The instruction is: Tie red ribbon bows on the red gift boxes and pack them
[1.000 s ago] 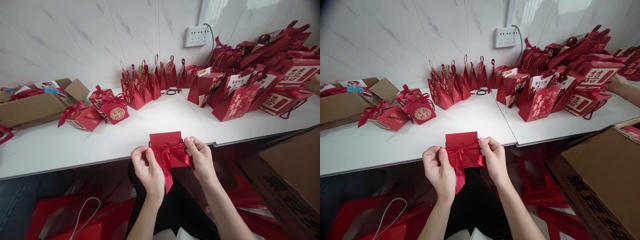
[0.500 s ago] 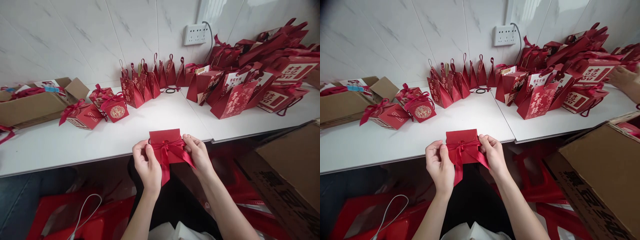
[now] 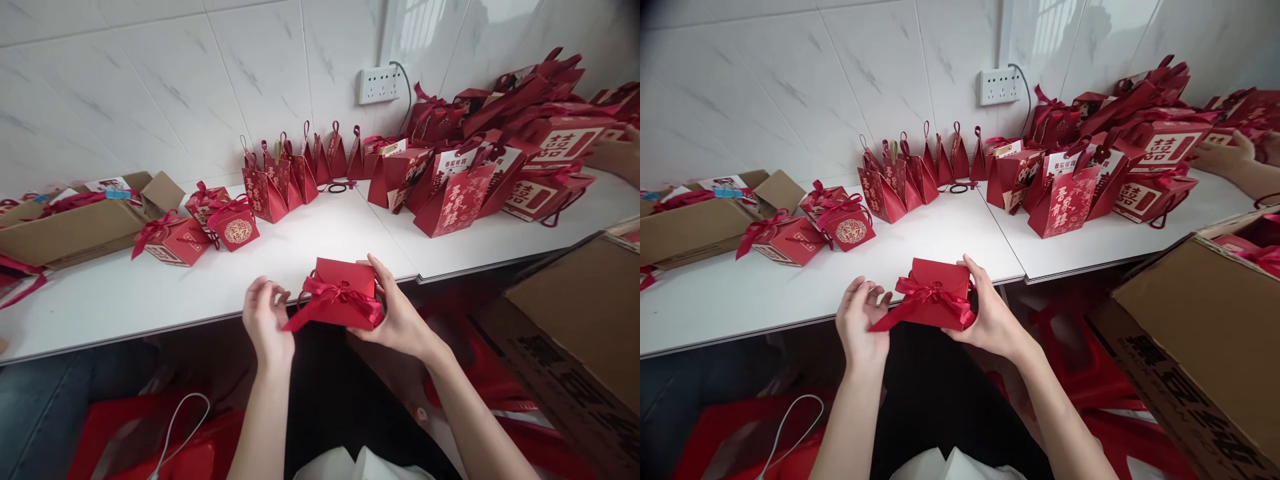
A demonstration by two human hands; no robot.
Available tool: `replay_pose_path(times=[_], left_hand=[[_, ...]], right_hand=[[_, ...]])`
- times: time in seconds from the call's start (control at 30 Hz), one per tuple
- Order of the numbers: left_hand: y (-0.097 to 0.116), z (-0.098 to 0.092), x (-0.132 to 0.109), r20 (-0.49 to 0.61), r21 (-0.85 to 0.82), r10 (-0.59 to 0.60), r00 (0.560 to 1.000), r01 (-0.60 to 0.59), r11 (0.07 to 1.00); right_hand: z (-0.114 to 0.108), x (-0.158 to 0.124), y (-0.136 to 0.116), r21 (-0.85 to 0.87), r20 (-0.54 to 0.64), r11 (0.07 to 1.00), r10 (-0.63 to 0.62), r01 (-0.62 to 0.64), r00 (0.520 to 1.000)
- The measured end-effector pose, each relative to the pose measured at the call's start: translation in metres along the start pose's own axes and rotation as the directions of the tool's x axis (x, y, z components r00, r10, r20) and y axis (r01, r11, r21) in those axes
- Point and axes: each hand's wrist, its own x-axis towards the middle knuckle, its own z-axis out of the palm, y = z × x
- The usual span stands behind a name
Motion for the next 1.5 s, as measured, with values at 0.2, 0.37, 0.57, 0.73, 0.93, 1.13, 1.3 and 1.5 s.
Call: replay_pose_path(times=[0.2, 0.37, 0.57, 0.73, 0.93, 1.13, 1.3, 1.5], left_hand=[[0.012, 0.001, -0.007, 0.465, 0.451, -0.074, 0.882, -0.164, 0.877], [0.018, 0.014, -0.04, 0.642, 0.409, 0.28, 0.713, -0.628, 0.662], [0.01, 0.034, -0.082, 0.834, -0.062, 0.551, -0.017, -0.996, 0.062], [-0.001, 0.05, -0.102, 0.804, -0.166, 0.576, -0.149, -0.986, -0.023], [-0.006, 0.063, -0.119, 0.785, -0.27, 0.59, -0.187, -0.961, 0.055], [0.006, 0.072, -0.119, 0.9, -0.174, 0.436, 0.025, -0.894, 0.412], [0.007, 0.08, -0.095, 0.951, 0.031, 0.294, 0.1, -0.973, 0.23], [0.006, 0.07, -0.1, 0.885, -0.127, 0.466, -0.016, -0.97, 0.209]], right_hand=[[-0.01, -0.01, -0.002, -0.063, -0.056, 0.998, -0.005, 0.001, 0.998], [-0.022, -0.02, -0.011, -0.057, -0.119, 0.998, 0.01, -0.017, 0.993], [-0.038, -0.036, -0.026, -0.074, -0.243, 0.997, 0.01, -0.029, 0.97], [-0.051, -0.052, -0.037, -0.119, -0.321, 0.992, -0.004, -0.036, 0.947], [-0.069, -0.075, -0.045, -0.151, -0.434, 0.983, 0.026, -0.101, 0.901], [-0.081, -0.096, -0.055, -0.148, -0.517, 0.978, 0.048, -0.144, 0.855], [-0.085, -0.105, -0.057, -0.183, -0.568, 0.971, 0.022, -0.152, 0.823], [-0.087, -0.112, -0.057, -0.221, -0.576, 0.968, -0.032, -0.118, 0.817]])
